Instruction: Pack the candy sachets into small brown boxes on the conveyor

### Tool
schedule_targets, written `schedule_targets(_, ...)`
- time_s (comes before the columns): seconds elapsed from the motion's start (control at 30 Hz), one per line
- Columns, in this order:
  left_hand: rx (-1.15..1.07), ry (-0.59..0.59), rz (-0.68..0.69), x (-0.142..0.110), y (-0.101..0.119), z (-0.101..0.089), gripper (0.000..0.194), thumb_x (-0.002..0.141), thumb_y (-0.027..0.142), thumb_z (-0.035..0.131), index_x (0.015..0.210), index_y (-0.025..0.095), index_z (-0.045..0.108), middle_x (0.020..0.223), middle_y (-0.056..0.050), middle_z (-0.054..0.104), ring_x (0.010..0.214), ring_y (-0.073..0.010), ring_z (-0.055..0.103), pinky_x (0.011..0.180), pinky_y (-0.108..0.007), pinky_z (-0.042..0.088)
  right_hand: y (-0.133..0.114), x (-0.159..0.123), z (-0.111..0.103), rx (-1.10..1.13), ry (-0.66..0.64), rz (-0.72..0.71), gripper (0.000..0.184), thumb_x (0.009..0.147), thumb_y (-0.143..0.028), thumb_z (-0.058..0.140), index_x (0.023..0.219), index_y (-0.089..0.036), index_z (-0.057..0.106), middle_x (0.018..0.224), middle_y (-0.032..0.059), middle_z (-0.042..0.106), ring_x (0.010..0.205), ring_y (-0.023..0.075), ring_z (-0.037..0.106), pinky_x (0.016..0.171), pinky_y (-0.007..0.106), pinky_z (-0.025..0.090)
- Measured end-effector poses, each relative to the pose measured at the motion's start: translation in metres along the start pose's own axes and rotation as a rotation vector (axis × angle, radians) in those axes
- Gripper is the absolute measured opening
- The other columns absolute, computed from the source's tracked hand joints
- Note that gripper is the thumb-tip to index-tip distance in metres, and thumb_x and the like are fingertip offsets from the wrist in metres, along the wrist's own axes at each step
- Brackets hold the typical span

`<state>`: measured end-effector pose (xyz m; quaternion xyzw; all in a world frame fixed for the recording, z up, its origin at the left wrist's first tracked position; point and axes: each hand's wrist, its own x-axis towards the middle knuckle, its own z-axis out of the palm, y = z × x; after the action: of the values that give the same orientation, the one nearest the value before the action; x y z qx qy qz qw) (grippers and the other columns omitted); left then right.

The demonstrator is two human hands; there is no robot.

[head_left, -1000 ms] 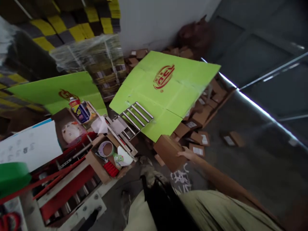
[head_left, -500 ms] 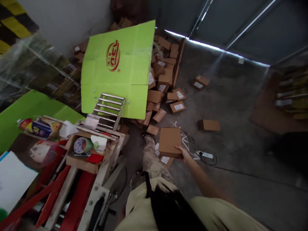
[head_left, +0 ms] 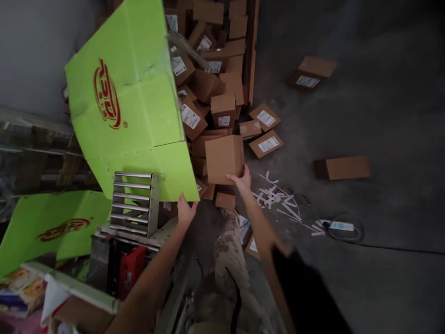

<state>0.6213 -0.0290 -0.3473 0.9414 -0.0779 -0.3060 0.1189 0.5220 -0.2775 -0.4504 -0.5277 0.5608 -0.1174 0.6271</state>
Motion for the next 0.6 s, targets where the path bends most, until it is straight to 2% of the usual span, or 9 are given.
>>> schedule_targets(0.07, 0.111, 0.107, -0.055, 0.064, 0.047, 0.007, 0.103, 0.084, 0.048, 0.069, 0.154, -0.002, 0.012, 0.158, -0.033, 0.022, 0.149, -0.0402, 0.024, 0.121, -0.049, 0.028, 0.007, 0.02, 0.012, 0.016, 0.002, -0.054, 0.114, 0.053, -0.045, 0.084, 0.151, -0.019, 0.034, 0.151, 0.0131, 0.044, 0.139, 0.0317, 0.042, 0.117, 0.048, 0.037)
schedule_targets(0.1, 0.145, 0.137, -0.095, 0.089, 0.063, 0.012, 0.112, 0.081, 0.052, 0.073, 0.154, -0.004, 0.007, 0.159, -0.036, 0.015, 0.149, -0.0447, 0.021, 0.119, -0.054, 0.028, 0.011, 0.026, 0.016, 0.029, -0.007, -0.08, 0.114, 0.054, -0.046, 0.084, 0.152, -0.018, 0.034, 0.152, 0.0137, 0.043, 0.139, 0.0322, 0.041, 0.118, 0.049, 0.036)
schedule_targets(0.2, 0.187, 0.162, -0.224, 0.133, 0.086, 0.028, 0.128, 0.075, 0.05, 0.08, 0.156, 0.002, -0.007, 0.16, -0.037, -0.002, 0.148, -0.0531, 0.011, 0.112, -0.066, 0.03, 0.027, 0.029, 0.016, 0.09, -0.045, -0.074, 0.115, 0.054, -0.047, 0.084, 0.151, -0.016, 0.034, 0.152, 0.0151, 0.043, 0.139, 0.0329, 0.042, 0.118, 0.049, 0.035)
schedule_targets(0.27, 0.195, 0.153, -0.273, 0.143, 0.086, 0.033, 0.127, 0.076, 0.037, 0.081, 0.156, 0.006, -0.013, 0.16, -0.036, -0.009, 0.148, -0.0534, 0.008, 0.109, -0.066, 0.034, 0.036, 0.024, 0.013, 0.132, -0.057, -0.015, 0.114, 0.053, -0.047, 0.084, 0.15, -0.016, 0.034, 0.152, 0.0151, 0.042, 0.139, 0.0321, 0.042, 0.119, 0.048, 0.034)
schedule_targets(0.33, 0.2, 0.141, -0.29, 0.146, 0.081, 0.034, 0.121, 0.077, 0.024, 0.076, 0.155, 0.004, -0.014, 0.159, -0.036, -0.01, 0.148, -0.0532, 0.009, 0.109, -0.06, 0.039, 0.041, 0.016, 0.013, 0.16, -0.072, 0.034, 0.111, 0.056, -0.048, 0.083, 0.15, -0.018, 0.034, 0.153, 0.014, 0.042, 0.139, 0.0307, 0.042, 0.119, 0.048, 0.033)
schedule_targets(0.43, 0.194, 0.108, -0.263, 0.144, 0.075, 0.029, 0.117, 0.075, 0.015, 0.071, 0.154, -0.001, -0.013, 0.159, -0.038, -0.01, 0.147, -0.0549, 0.009, 0.114, -0.055, 0.036, 0.041, 0.01, 0.026, 0.186, -0.124, 0.062, 0.109, 0.059, -0.048, 0.082, 0.151, -0.02, 0.031, 0.154, 0.0128, 0.041, 0.139, 0.0291, 0.042, 0.121, 0.047, 0.031)
schedule_targets(0.53, 0.195, 0.063, -0.251, 0.142, 0.073, 0.021, 0.117, 0.071, 0.01, 0.069, 0.155, -0.002, -0.012, 0.159, -0.038, -0.01, 0.146, -0.0555, 0.011, 0.117, -0.054, 0.031, 0.038, 0.016, 0.047, 0.253, -0.263, 0.086, 0.109, 0.061, -0.046, 0.081, 0.153, -0.02, 0.029, 0.156, 0.0109, 0.039, 0.141, 0.0275, 0.04, 0.122, 0.045, 0.03)
schedule_targets(0.6, 0.207, 0.029, -0.252, 0.141, 0.072, 0.017, 0.116, 0.07, 0.009, 0.067, 0.155, -0.003, -0.012, 0.159, -0.037, -0.009, 0.147, -0.0554, 0.011, 0.117, -0.054, 0.031, 0.039, 0.025, 0.058, 0.295, -0.382, 0.136, 0.103, 0.064, -0.046, 0.077, 0.153, -0.021, 0.032, 0.153, 0.0096, 0.044, 0.139, 0.0274, 0.044, 0.12, 0.045, 0.033)
